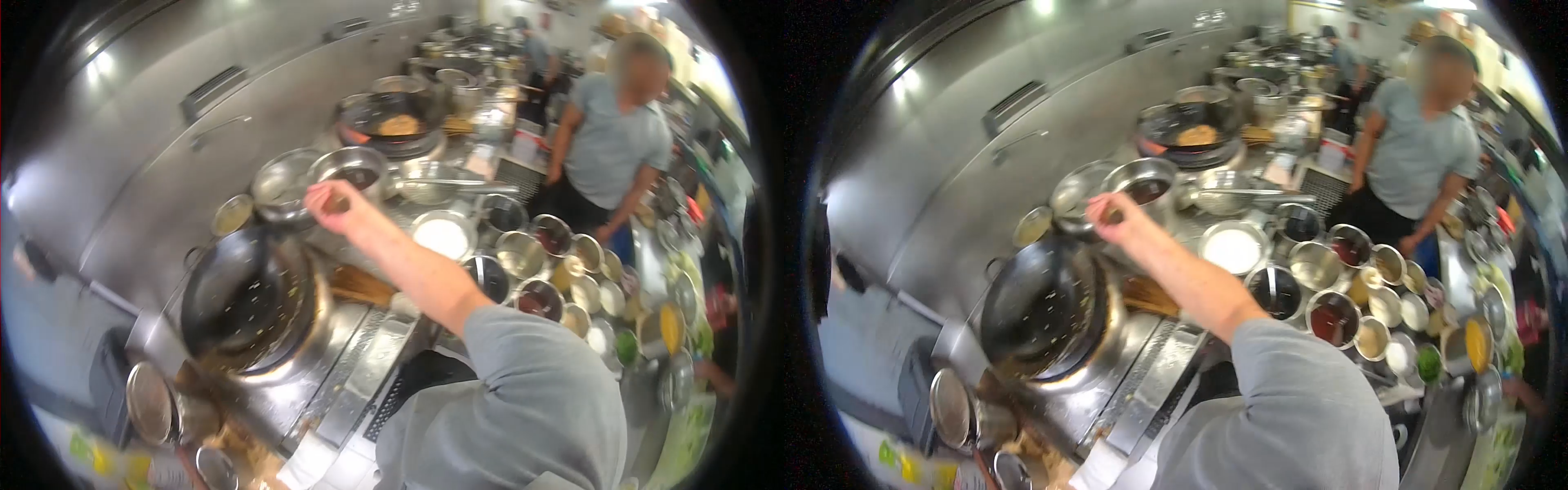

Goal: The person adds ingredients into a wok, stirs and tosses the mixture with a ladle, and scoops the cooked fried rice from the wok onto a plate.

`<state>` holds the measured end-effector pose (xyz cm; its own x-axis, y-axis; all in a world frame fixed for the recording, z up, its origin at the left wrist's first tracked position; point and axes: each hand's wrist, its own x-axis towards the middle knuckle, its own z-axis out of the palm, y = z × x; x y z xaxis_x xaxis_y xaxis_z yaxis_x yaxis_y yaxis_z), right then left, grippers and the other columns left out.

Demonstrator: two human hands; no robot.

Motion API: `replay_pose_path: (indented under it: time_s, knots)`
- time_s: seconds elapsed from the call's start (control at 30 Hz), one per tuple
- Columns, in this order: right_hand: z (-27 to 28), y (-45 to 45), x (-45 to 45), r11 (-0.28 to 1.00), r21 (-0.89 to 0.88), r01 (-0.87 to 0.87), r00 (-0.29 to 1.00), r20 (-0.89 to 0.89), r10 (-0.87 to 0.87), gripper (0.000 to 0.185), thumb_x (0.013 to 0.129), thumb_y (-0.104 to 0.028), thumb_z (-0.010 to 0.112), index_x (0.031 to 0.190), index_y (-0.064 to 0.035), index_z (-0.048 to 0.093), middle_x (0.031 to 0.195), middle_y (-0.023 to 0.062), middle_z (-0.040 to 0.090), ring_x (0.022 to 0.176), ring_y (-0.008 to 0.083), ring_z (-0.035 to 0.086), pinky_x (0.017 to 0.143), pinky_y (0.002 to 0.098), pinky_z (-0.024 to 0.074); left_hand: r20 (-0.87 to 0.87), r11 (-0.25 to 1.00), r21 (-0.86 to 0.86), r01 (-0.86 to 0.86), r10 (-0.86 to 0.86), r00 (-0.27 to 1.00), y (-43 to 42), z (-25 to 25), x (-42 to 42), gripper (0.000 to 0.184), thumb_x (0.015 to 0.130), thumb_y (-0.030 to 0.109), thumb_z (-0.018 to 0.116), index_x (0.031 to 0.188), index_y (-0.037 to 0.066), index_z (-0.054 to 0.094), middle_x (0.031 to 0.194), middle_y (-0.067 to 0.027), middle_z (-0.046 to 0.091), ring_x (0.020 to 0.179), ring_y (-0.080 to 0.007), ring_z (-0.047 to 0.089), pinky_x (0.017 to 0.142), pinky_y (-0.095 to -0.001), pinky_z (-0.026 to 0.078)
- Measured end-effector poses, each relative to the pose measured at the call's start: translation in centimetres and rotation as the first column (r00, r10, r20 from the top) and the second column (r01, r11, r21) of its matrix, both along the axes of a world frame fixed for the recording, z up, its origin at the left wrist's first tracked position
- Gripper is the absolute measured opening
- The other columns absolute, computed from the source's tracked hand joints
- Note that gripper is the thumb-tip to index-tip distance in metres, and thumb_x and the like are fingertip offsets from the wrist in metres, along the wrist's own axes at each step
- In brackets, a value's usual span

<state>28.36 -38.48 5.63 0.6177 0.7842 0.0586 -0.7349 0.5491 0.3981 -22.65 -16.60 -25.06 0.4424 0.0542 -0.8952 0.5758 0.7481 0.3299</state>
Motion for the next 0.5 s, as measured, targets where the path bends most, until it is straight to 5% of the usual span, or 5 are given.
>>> replay_pose_path:
  time_s: [0.13, 0.33, 0.4, 0.5]
  knots:
    - [2.6, -2.3, -8.3, 0.994, -0.034, -0.101, 0.995, 0.018, 0.102, 0.019, 0.083, 0.002, 0.05, 0.07, -0.0031, 0.036, 0.065, 0.001, 0.043, 0.05, 0.0087, 0.048, 0.044, 0.0179, 0.0449, -0.033, 0.998, -0.021, 0.064, -0.064, 0.997, 0.5, -2.4, 0.7, 0.055, 0.074, 0.032, 0.072, 0.117, 0.005, 0.052, 0.107, -0.0137, 0.059, 0.093, -0.0267, 0.059, 0.075, -0.0375, 0.052]
    - [1.4, -5.6, -15.9, 0.937, -0.336, -0.094, 0.972, 0.173, 0.159, 0.012, 0.088, -0.002, 0.048, 0.082, -0.0013, 0.037, 0.07, 0.0006, 0.043, 0.05, 0.0042, 0.045, 0.038, 0.0151, 0.0394, -0.079, 0.994, -0.044, 0.101, -0.105, 0.991, 1.4, -5.0, -0.1, 0.058, 0.073, 0.034, 0.073, 0.118, 0.004, 0.052, 0.108, -0.0146, 0.058, 0.094, -0.0277, 0.059, 0.075, -0.0382, 0.052]
    - [0.5, -6.6, -18.1, 0.887, -0.462, -0.017, 0.959, 0.243, 0.146, 0.013, 0.089, -0.001, 0.047, 0.096, 0.0034, 0.037, 0.073, 0.0016, 0.041, 0.051, 0.0038, 0.044, 0.035, 0.0158, 0.0368, -0.096, 0.994, -0.053, 0.097, -0.102, 0.99, 2.2, -5.7, -0.8, 0.059, 0.072, 0.034, 0.073, 0.118, 0.004, 0.052, 0.109, -0.0149, 0.058, 0.095, -0.028, 0.059, 0.075, -0.0385, 0.052]
    - [0.0, -7.4, -20.5, 0.681, -0.723, 0.116, 0.883, 0.388, 0.262, 0.015, 0.088, -0.002, 0.052, 0.098, -0.0046, 0.04, 0.069, 0.0015, 0.042, 0.048, 0.0035, 0.042, 0.033, 0.017, 0.0333, -0.112, 0.993, -0.082, 0.087, -0.096, 0.989, 3.1, -6.8, -2.7, 0.06, 0.072, 0.035, 0.074, 0.119, 0.004, 0.051, 0.109, -0.0154, 0.058, 0.095, -0.0285, 0.059, 0.075, -0.0388, 0.052]
